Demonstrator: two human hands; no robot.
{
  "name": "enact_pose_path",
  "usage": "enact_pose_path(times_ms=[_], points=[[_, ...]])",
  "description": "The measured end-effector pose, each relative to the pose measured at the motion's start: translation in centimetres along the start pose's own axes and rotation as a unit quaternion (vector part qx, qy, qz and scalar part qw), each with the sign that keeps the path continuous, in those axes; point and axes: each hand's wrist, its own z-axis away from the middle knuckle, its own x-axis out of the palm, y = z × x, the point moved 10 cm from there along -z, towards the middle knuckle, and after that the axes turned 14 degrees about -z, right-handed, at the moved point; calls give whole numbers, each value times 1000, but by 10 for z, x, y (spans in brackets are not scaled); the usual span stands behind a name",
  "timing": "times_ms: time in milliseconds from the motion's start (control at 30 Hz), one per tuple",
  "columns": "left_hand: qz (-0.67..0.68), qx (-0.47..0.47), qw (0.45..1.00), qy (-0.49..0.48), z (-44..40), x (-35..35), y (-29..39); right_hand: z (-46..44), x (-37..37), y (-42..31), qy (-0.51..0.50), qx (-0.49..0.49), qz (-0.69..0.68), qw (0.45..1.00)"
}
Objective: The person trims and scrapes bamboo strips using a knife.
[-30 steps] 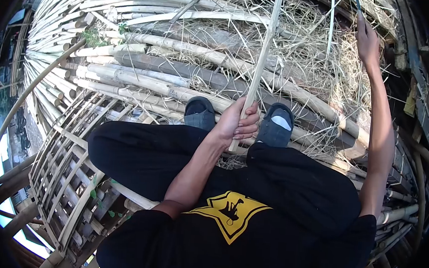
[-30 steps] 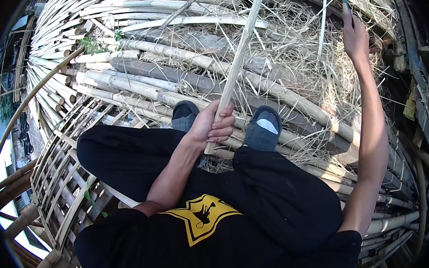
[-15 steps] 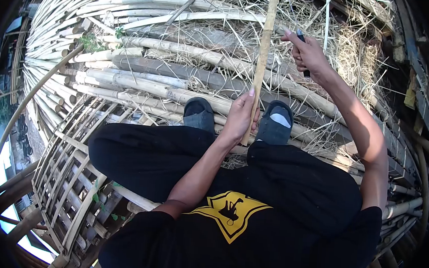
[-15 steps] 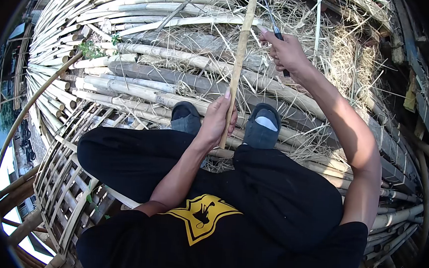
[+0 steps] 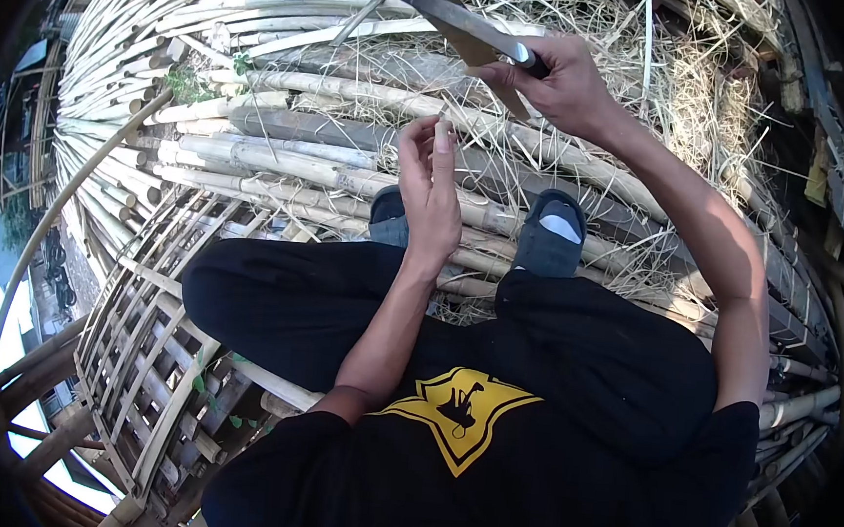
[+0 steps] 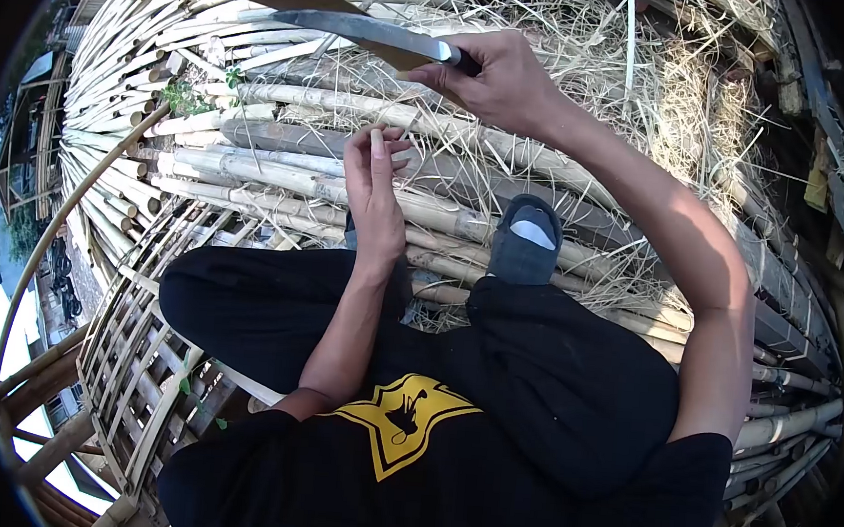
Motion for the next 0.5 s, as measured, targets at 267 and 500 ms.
enact_pose_path(times_ms=[267,500], points=[[-20,174,972,154,-13,-70,94,17,21,18,-40,-63,4,997],[24,232,970,66,-34,-53,141,16,26,38,-81,-3,36,996]])
